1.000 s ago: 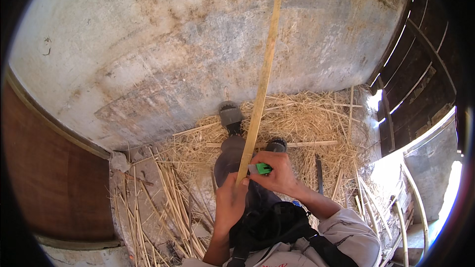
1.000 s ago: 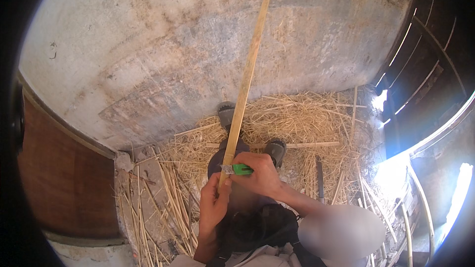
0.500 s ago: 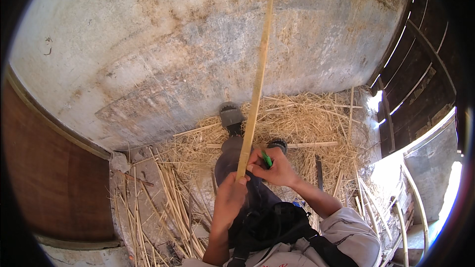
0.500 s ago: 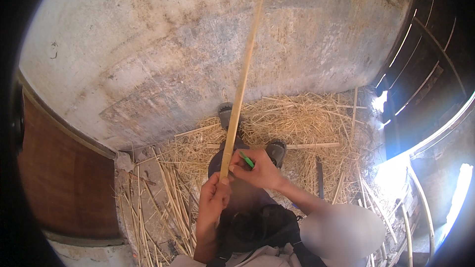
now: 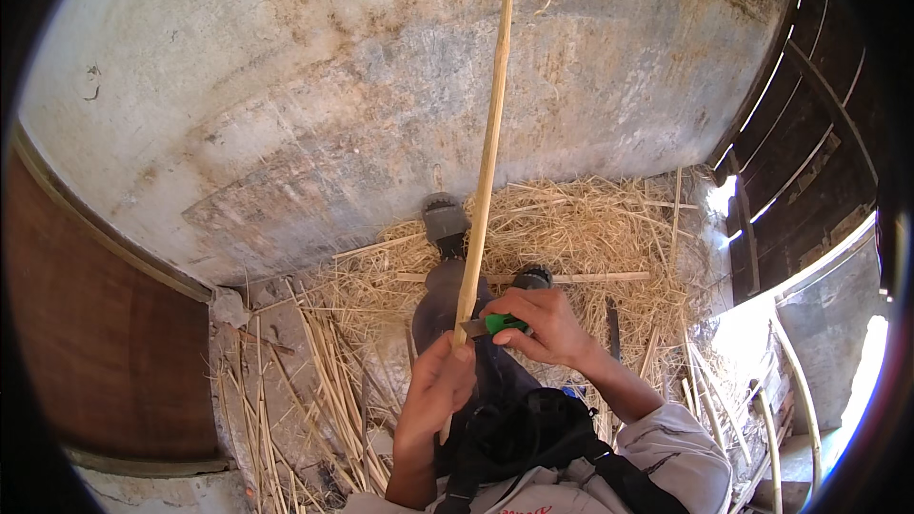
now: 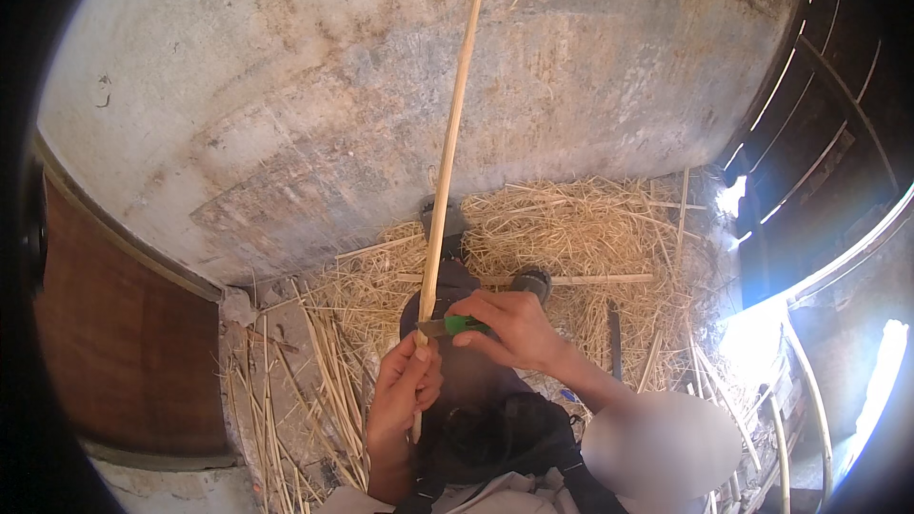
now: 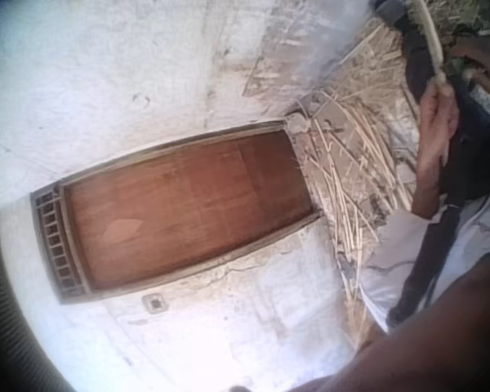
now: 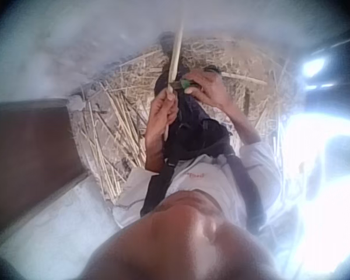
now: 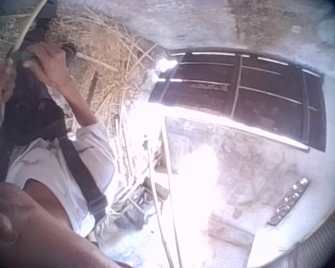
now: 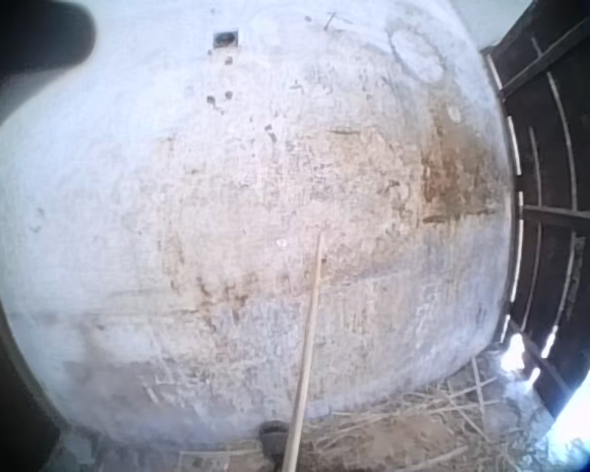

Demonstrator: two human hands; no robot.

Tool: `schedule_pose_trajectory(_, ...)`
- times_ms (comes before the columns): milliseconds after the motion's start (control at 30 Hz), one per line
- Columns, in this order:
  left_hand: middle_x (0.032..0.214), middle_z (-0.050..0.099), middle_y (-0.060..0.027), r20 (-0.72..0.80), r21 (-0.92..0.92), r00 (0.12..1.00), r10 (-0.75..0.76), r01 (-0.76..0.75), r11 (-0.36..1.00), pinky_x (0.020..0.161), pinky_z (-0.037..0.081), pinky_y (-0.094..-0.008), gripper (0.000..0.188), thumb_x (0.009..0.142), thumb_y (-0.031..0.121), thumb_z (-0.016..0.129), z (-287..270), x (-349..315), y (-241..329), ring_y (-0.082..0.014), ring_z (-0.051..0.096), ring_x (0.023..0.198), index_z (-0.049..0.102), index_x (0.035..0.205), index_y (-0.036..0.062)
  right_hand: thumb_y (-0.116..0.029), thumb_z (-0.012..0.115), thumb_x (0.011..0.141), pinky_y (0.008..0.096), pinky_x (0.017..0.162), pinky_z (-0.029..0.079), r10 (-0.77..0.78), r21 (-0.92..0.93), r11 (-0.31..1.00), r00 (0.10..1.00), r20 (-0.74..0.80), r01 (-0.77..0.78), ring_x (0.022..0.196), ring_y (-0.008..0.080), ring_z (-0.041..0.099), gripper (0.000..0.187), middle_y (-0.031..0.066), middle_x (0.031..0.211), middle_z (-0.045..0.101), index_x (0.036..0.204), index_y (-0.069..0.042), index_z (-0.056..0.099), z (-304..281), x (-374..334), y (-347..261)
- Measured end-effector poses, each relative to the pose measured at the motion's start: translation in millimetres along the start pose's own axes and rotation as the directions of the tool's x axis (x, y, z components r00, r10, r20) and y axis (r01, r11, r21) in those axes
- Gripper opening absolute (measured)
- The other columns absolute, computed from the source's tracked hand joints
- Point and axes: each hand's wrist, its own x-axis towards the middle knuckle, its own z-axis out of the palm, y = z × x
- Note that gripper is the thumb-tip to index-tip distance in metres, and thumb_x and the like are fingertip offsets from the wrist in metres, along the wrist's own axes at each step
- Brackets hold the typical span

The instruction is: The person carves and peels shavings from a long wooden stick using a green utility knife.

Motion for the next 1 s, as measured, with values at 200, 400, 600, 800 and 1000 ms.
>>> schedule_pose_trajectory(200, 0.069, 0.034, 0.0072, 0.045, -0.015, 0.999, -0.009, 0.009, 1.0, 0.042, 0.02, -0.0203, 0.03, 0.116, 0.038, 0.051, 2.4, -1.2, 2.9, -0.0007, 0.025, 0.048, 0.053, 0.107, 0.0098, -0.038, 0.084, 0.088, 0.0384, 0.055, 0.046, -0.054, -0.15, 0.988, 0.994, -0.09, 0.04, 0.06, 0.0256, 0.062, 0.039, 0.0056, 0.075, 0.063, 0.116, -0.011, 0.079, 2.5, -0.7, 1.9)
schedule_pose_trajectory(400, 0.068, 0.032, 0.0068, 0.022, 0.032, 1.0, -0.021, 0.021, 0.999, 0.043, 0.019, -0.0217, 0.038, 0.116, 0.046, 0.047, 4.4, -2.0, 3.8, -0.0013, 0.024, 0.049, 0.051, 0.104, 0.0109, -0.038, 0.087, 0.082, 0.0368, 0.05, 0.042, -0.097, -0.25, 0.966, 0.985, -0.14, 0.06, 0.053, 0.0212, 0.057, 0.042, 0.0017, 0.068, 0.057, 0.116, -0.015, 0.082, -1.0, 1.5, -4.8)
schedule_pose_trajectory(600, 0.073, 0.035, 0.0102, 0.003, 0.003, 1.0, -0.021, 0.021, 1.0, 0.047, 0.021, -0.02, 0.03, 0.116, 0.039, 0.049, 7.8, -5.0, 4.8, 0.001, 0.029, 0.054, 0.052, 0.105, 0.0113, -0.039, 0.088, 0.081, 0.0358, 0.049, 0.042, -0.098, -0.32, 0.947, 0.98, -0.171, 0.039, 0.052, 0.0201, 0.056, 0.042, 0.0, 0.066, 0.056, 0.115, -0.015, 0.082, -1.5, 2.0, -13.3)
schedule_pose_trajectory(800, 0.07, 0.033, 0.0072, -0.014, 0.068, 1.0, 0.004, -0.003, 0.998, 0.044, 0.018, -0.0225, 0.033, 0.116, 0.042, 0.048, 11.1, -2.4, 3.5, -0.0012, 0.025, 0.05, 0.049, 0.102, 0.0126, -0.042, 0.088, 0.081, 0.0342, 0.05, 0.043, -0.101, -0.378, 0.926, 0.972, -0.212, 0.014, 0.051, 0.018, 0.054, 0.041, -0.0027, 0.068, 0.055, 0.114, -0.018, 0.082, 2.2, -0.5, -10.5)
schedule_pose_trajectory(1000, 0.072, 0.035, 0.0075, -0.083, 0.108, 0.997, -0.002, 0.011, 0.994, 0.047, 0.024, -0.0208, 0.029, 0.116, 0.037, 0.05, 17.8, -6.7, 0.3, -0.0017, 0.03, 0.053, 0.052, 0.106, 0.0096, -0.037, 0.084, 0.09, 0.0323, 0.049, 0.043, -0.002, -0.439, 0.882, 0.93, -0.367, -0.172, 0.051, 0.0203, 0.056, 0.035, 0.0011, 0.066, 0.061, 0.116, -0.014, 0.081, 0.0, -5.5, 17.7)
